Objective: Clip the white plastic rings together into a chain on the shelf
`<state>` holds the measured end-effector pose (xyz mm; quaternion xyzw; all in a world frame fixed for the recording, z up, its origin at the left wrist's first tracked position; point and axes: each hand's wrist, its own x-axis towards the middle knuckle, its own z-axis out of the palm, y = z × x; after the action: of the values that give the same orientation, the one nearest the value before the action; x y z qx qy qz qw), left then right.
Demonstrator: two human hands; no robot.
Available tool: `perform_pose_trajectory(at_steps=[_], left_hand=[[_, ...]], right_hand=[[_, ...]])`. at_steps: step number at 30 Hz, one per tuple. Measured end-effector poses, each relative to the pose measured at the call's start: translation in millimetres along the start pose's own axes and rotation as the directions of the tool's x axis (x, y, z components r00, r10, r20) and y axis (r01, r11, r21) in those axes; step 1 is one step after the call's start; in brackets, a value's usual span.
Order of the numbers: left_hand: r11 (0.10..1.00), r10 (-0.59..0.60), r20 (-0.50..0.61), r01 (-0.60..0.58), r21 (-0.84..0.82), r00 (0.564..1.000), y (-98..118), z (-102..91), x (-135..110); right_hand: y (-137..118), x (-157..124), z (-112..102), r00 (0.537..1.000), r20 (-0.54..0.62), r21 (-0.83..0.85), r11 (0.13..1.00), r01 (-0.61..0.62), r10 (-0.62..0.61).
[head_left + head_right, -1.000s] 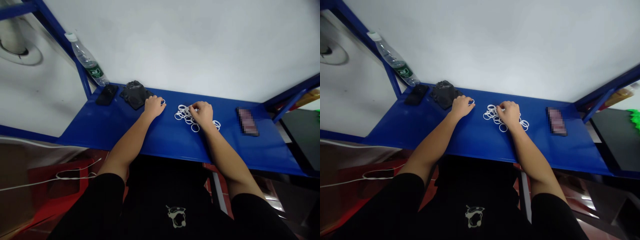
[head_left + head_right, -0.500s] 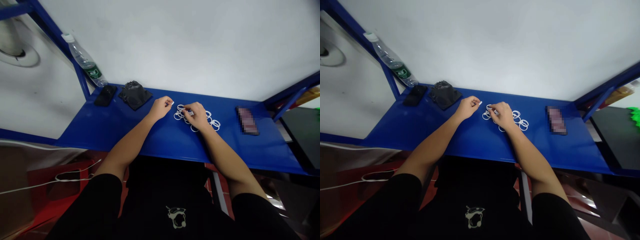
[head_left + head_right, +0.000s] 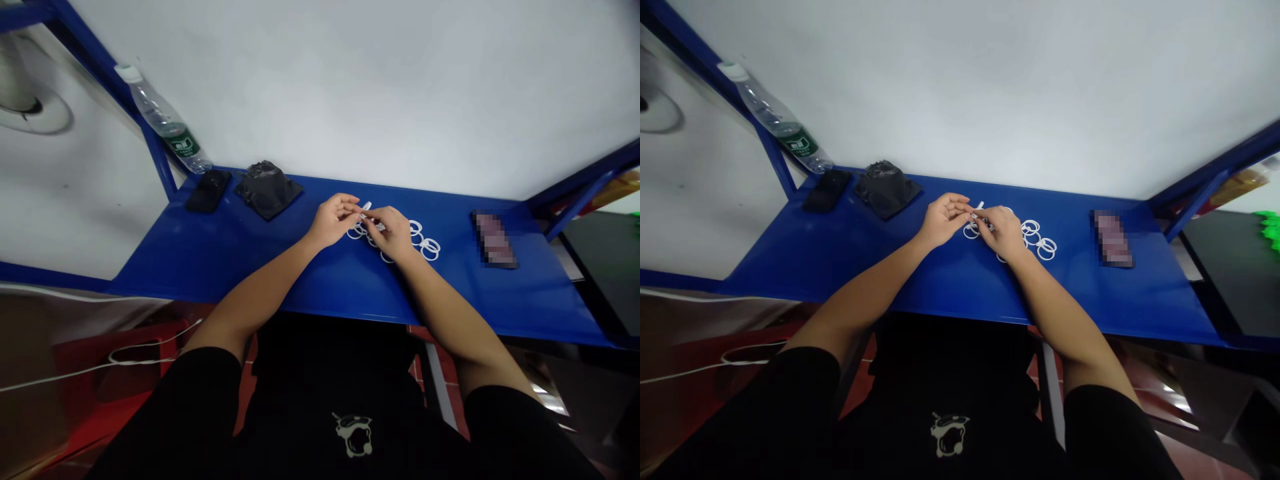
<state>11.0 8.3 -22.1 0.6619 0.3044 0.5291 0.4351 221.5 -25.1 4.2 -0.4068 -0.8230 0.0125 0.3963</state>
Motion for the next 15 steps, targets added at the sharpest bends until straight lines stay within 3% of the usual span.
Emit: perform_pose_trajectory(at_steps=[3, 7, 15], left_hand=[[0.986, 0.089, -0.002, -0.087, 0.143, 0.996, 7, -0.4, -3], [0.936, 0.166, -0.006, -0.156, 0.317, 0.986, 15, -3.5, -4], [0.832, 0.336, 0.034, -0.314, 0.457, 0.941, 13, -6.0, -4]], right_hand=[[-1, 0, -1, 0.999, -0.036, 0.006, 1.000, 0.015, -0.015], [-3, 0, -2, 1.000, -0.002, 0.027, 1.000, 0.011, -0.011], [-6, 1, -5, 1.000, 0.010, 0.089, 0.996, 0.001, -0.001]])
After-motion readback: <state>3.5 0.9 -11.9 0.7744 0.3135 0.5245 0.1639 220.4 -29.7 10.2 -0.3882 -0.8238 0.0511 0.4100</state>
